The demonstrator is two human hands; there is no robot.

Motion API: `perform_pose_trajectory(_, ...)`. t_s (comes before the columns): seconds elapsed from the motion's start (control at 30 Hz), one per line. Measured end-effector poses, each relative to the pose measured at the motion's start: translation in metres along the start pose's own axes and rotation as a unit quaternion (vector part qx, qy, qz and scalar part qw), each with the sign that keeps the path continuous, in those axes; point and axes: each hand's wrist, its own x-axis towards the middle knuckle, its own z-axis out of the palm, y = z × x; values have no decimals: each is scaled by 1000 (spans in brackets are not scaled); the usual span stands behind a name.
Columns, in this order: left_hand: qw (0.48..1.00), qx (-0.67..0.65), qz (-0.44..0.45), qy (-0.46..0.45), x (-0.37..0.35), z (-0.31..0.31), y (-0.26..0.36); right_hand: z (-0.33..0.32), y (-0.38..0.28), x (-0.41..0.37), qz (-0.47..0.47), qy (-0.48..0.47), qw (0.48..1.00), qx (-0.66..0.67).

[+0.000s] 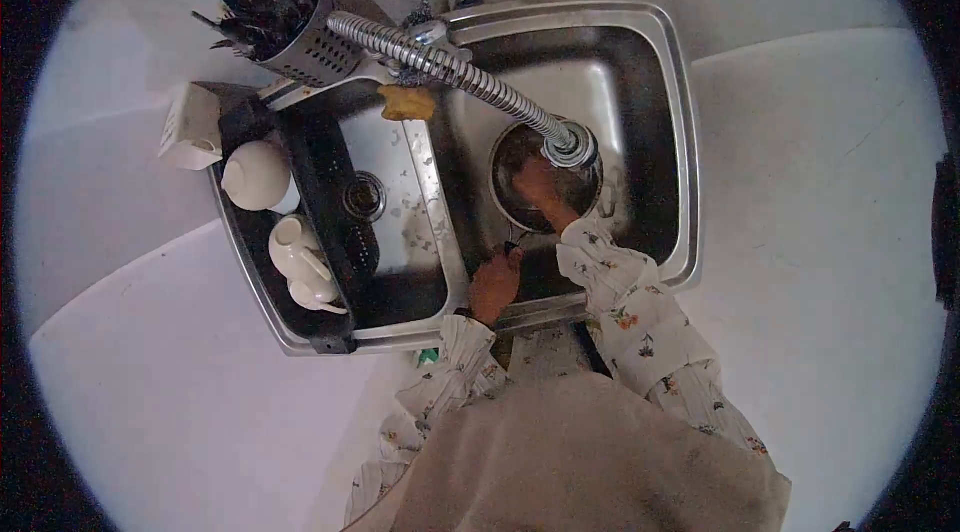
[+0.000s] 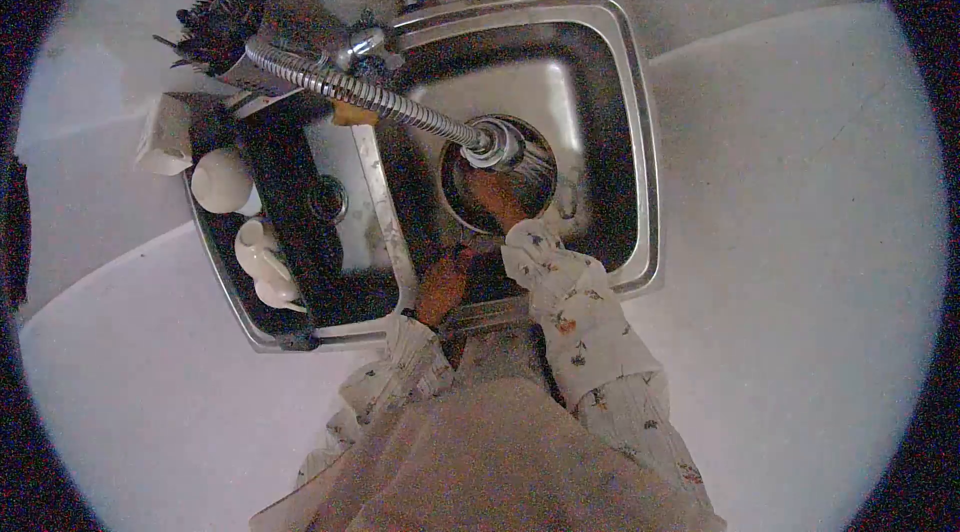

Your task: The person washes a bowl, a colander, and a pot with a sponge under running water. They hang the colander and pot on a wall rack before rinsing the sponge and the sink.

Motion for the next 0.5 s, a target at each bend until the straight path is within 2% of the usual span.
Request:
perform_pose_trajectory(0.03,997,-44,-67,-20,1,7,-3,19,14,5,-127,81,988,47)
perform_pose_trajectory(0.07,997,-44,-68,-18,1,5,1,34,27,15,-129,80,987,46)
perform_pose_trajectory(0.13,996,-22,-82,12,3,-8,11,50,38,32,-98,215,970,49)
perform_pose_trajectory(0.17,996,-22,-84,14,3,-12,15,53,38,34,-101,214,970,49)
perform_pose_trajectory(0.27,992,-48,-118,-17,3,-12,16,22,14,16,-15,98,989,107)
perform_pose_trajectory(0.33,987,-8,-142,-78,6,-2,9,13,11,13,42,21,988,144)
perform_pose_trajectory(0.37,987,-9,-142,-79,5,2,5,21,19,14,43,21,989,143)
perform_pose_trajectory(0.43,997,-28,-67,-37,4,1,3,56,53,32,-91,182,979,7)
perform_pose_trajectory(0.47,997,-27,-66,-36,5,-7,10,53,50,34,-92,183,979,8)
perform_pose_trajectory(0.5,991,-39,-114,-58,7,-22,22,48,45,36,-53,158,984,63)
